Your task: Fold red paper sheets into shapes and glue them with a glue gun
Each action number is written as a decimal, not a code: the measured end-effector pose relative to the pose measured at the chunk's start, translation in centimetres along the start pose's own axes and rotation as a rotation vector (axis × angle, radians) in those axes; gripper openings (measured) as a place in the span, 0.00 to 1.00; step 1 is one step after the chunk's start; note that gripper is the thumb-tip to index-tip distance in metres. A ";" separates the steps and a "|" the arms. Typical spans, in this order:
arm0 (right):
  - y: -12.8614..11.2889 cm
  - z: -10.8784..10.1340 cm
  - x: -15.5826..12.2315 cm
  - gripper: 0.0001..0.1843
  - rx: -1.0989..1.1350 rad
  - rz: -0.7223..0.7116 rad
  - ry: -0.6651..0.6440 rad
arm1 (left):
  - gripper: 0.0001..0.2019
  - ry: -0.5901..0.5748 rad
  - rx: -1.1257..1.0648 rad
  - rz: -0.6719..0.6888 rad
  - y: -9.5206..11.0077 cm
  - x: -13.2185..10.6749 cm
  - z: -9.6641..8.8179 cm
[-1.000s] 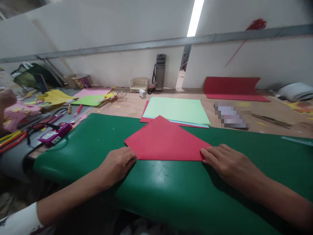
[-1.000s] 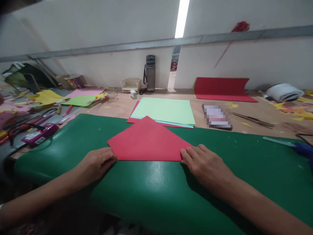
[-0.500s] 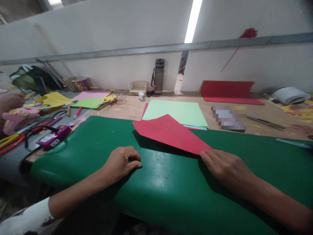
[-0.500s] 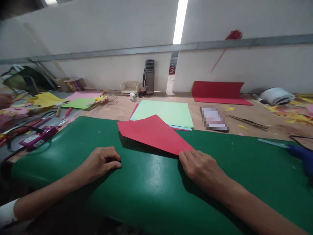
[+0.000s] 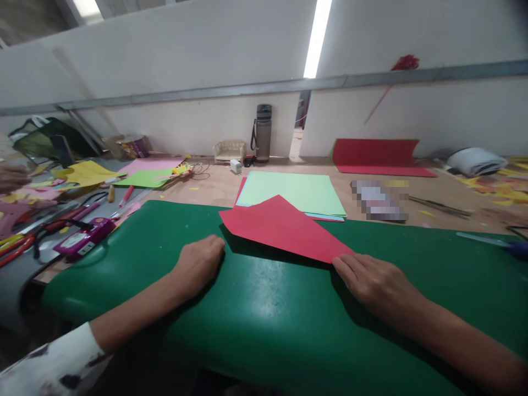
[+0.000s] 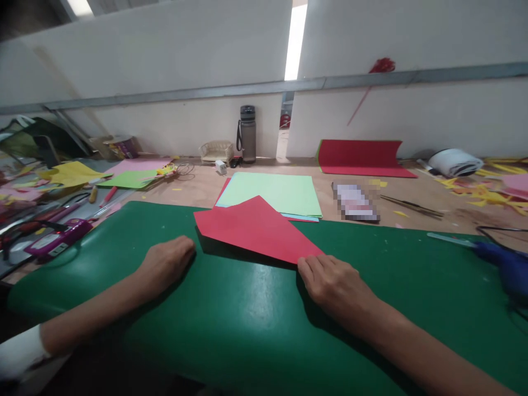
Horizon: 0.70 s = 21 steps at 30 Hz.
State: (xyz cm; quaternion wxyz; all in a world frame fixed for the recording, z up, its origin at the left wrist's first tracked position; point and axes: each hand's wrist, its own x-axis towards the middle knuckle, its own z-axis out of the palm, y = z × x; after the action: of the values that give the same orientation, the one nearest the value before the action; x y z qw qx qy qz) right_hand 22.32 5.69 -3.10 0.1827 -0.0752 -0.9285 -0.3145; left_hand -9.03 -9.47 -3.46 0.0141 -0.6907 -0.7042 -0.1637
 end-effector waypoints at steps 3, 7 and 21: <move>0.0 -0.1 0.0 0.18 -0.005 0.005 -0.001 | 0.08 -0.020 -0.075 -0.052 0.0 0.9 -0.3; 0.0 -0.1 0.0 0.18 0.016 0.009 -0.010 | 0.10 -0.097 -0.221 -0.142 0.9 1.1 -0.7; -0.1 -0.1 0.0 0.15 0.027 0.031 -0.002 | 0.13 0.022 0.312 -0.334 -3.9 2.1 -1.9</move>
State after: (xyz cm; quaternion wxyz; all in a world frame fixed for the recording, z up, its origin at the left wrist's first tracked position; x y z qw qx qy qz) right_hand 22.35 5.58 -3.08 0.1874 -0.0874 -0.9317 -0.2988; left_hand -13.37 -7.84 -1.96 0.1013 -0.5521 -0.8254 -0.0606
